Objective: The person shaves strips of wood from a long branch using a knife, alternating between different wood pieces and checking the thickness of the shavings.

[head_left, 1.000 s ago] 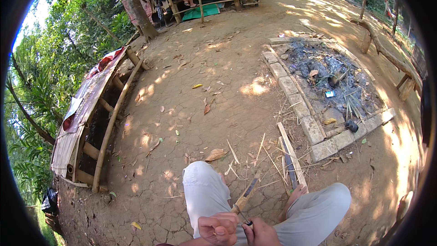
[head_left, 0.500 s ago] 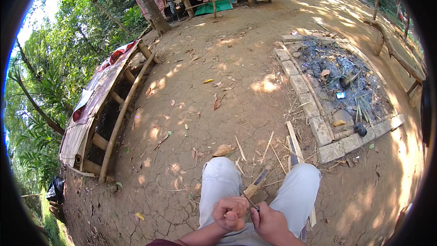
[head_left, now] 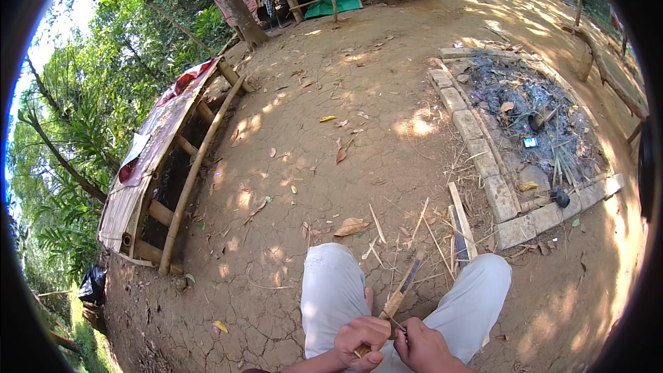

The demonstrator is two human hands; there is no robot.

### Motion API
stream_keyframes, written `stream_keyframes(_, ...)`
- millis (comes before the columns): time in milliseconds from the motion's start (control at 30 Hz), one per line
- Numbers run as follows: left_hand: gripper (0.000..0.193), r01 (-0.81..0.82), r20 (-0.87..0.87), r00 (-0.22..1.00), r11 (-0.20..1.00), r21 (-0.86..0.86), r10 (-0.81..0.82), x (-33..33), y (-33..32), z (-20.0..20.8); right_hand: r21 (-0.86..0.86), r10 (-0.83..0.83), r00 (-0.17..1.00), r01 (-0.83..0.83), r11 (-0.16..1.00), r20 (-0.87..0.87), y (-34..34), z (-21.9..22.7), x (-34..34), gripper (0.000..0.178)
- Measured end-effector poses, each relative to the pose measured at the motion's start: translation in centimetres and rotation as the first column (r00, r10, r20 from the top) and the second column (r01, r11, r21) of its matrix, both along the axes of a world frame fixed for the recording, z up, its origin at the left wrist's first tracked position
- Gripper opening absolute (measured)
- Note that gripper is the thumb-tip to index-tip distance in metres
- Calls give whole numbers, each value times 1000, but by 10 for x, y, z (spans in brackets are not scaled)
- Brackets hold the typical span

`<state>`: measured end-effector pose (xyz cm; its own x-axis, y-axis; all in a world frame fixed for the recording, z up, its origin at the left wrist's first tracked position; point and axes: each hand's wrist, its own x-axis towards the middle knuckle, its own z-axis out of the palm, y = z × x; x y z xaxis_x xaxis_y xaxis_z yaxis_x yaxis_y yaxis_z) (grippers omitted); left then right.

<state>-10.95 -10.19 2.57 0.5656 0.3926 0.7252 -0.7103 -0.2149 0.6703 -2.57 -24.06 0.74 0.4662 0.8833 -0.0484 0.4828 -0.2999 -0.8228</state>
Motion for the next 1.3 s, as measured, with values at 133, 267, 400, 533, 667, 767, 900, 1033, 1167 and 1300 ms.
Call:
stream_keyframes(133,31,69,-21,997,998,-3,-69,-1,2,-4,-24,-13,1000,13,1000,-10,-2,2,-12,17)
stream_keyframes(267,30,170,-36,985,984,57,-168,-5,11,-15,-134,-73,996,80,988,52,0,-2,-18,17)
stream_keyframes(400,31,111,-41,993,994,15,-110,-12,12,-20,-231,-93,983,129,964,159,9,-40,-7,22)
stream_keyframes(533,27,154,33,988,987,-34,-153,-4,19,-7,-220,-114,983,144,965,145,16,-52,1,23)
stream_keyframes(667,22,225,89,969,972,67,-231,-1,18,-16,-237,-62,993,85,968,103,6,-15,-10,22)
stream_keyframes(767,22,237,75,967,968,86,-244,-1,18,-25,-222,-72,994,88,971,78,5,2,-10,20)
stream_keyframes(900,23,166,83,981,981,97,-174,-6,15,-19,-232,-80,978,124,965,190,11,-67,6,24)
stream_keyframes(1033,26,91,43,995,996,20,-92,-15,12,-24,-220,-96,980,133,966,174,15,-73,10,26)
stream_keyframes(1167,28,161,97,981,985,71,-167,-5,10,-32,-102,-55,997,60,993,52,7,-22,-9,25)
stream_keyframes(1300,27,181,177,968,983,-11,-176,9,5,-16,102,-27,974,51,993,-225,2,12,-10,28)
